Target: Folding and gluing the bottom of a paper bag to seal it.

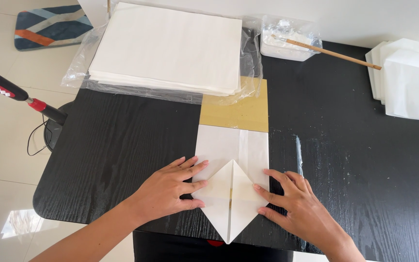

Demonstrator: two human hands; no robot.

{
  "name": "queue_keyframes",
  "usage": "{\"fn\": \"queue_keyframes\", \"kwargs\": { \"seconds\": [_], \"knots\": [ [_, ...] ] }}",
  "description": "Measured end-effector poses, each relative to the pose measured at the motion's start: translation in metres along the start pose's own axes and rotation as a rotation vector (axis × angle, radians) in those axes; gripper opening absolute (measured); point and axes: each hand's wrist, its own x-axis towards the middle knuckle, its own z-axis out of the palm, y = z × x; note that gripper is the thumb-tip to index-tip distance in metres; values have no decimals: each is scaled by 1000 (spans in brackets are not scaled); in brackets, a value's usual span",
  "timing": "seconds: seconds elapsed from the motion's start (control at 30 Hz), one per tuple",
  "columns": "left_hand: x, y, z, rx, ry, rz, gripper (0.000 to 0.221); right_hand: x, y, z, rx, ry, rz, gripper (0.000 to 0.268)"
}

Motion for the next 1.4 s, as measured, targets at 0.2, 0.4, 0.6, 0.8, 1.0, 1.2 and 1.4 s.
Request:
{"fn": "queue_keyframes", "kwargs": {
  "seconds": [0.2,0.4,0.6,0.8,1.0,1.2,1.4],
  "knots": [
    [13,1,-2,37,-148,-19,71,7,-3,-5,16,-146,101,56],
    [17,10,2,113,-156,-34,93,15,-7,0,-2,-164,114,78],
    [20,18,10,202,-198,-80,112,22,-20,1,-72,-131,77,104],
    [29,30,19,354,-204,-81,138,26,-33,6,-165,-92,41,126],
    [31,28,44,533,-51,-62,175,28,-44,12,-224,-34,-16,145],
    [44,45,28,435,-305,-158,169,27,-49,19,-243,-92,15,156],
    [29,29,56,775,277,-28,202,26,-48,8,-107,-151,34,145]
  ]
}}
